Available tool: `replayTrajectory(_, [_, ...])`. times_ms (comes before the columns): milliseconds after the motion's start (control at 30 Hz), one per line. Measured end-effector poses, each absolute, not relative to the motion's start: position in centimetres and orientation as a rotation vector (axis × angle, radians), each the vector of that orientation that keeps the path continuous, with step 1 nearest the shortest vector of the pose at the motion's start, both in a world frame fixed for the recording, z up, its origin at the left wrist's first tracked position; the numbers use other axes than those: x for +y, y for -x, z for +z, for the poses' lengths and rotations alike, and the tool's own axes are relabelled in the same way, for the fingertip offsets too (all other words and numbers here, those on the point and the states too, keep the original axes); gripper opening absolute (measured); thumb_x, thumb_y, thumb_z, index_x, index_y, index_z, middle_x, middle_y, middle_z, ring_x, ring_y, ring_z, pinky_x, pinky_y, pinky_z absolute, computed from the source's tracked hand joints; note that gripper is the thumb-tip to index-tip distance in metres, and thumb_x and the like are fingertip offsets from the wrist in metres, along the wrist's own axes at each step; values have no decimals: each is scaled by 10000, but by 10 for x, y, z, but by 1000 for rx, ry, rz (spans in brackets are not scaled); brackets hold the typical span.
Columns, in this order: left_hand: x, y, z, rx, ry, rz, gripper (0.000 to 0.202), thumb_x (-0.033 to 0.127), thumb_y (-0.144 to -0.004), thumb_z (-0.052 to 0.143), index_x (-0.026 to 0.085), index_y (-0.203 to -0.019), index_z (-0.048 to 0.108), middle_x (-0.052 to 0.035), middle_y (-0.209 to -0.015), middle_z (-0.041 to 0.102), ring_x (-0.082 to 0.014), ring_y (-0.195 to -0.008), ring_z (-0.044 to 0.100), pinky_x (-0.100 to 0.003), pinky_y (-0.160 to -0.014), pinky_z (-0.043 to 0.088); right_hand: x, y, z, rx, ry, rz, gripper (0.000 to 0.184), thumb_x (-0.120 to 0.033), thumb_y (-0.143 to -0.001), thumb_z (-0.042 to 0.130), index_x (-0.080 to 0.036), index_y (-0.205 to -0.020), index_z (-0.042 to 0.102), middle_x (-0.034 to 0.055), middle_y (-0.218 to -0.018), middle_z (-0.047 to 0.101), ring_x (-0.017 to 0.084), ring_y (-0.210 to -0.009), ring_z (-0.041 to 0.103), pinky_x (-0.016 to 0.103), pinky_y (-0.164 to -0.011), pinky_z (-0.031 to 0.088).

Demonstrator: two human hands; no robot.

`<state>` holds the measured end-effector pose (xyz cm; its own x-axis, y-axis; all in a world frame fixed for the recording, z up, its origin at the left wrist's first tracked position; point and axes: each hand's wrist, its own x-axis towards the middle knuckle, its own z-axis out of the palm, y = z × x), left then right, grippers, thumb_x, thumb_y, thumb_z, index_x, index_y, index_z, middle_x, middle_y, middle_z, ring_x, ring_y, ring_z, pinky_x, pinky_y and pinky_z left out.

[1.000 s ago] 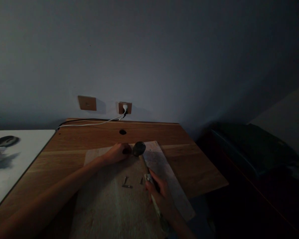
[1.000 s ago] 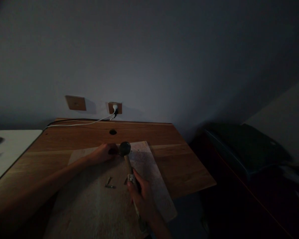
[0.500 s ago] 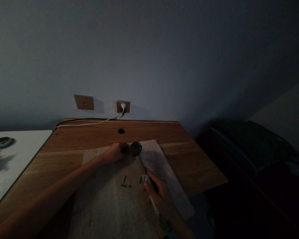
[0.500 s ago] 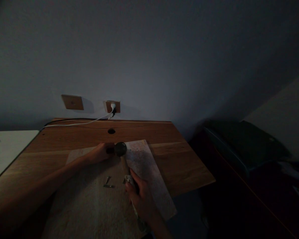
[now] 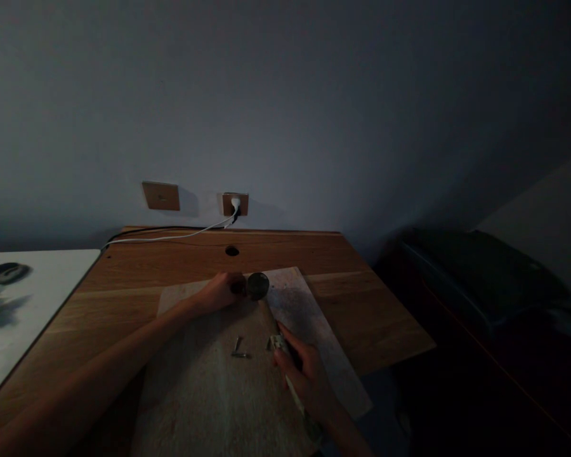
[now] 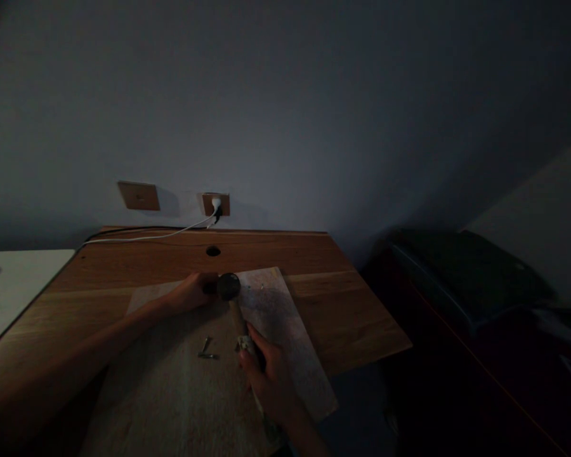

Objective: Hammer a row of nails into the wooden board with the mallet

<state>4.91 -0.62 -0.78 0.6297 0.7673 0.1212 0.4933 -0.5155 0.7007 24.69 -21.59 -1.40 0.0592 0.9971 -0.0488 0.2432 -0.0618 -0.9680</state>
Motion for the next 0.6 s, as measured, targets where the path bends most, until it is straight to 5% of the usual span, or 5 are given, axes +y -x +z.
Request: replayTrajectory(600, [-9, -50, -4, 974, -2234, 538, 128, 159, -692, 631, 183, -795, 702, -9, -732, 696, -189, -699, 642, -261, -651, 438, -215, -244, -10, -1308, 1464, 1080, 676, -562, -921, 594, -154, -1459, 562, 0, -721, 617, 98, -473, 502, 227, -449, 455])
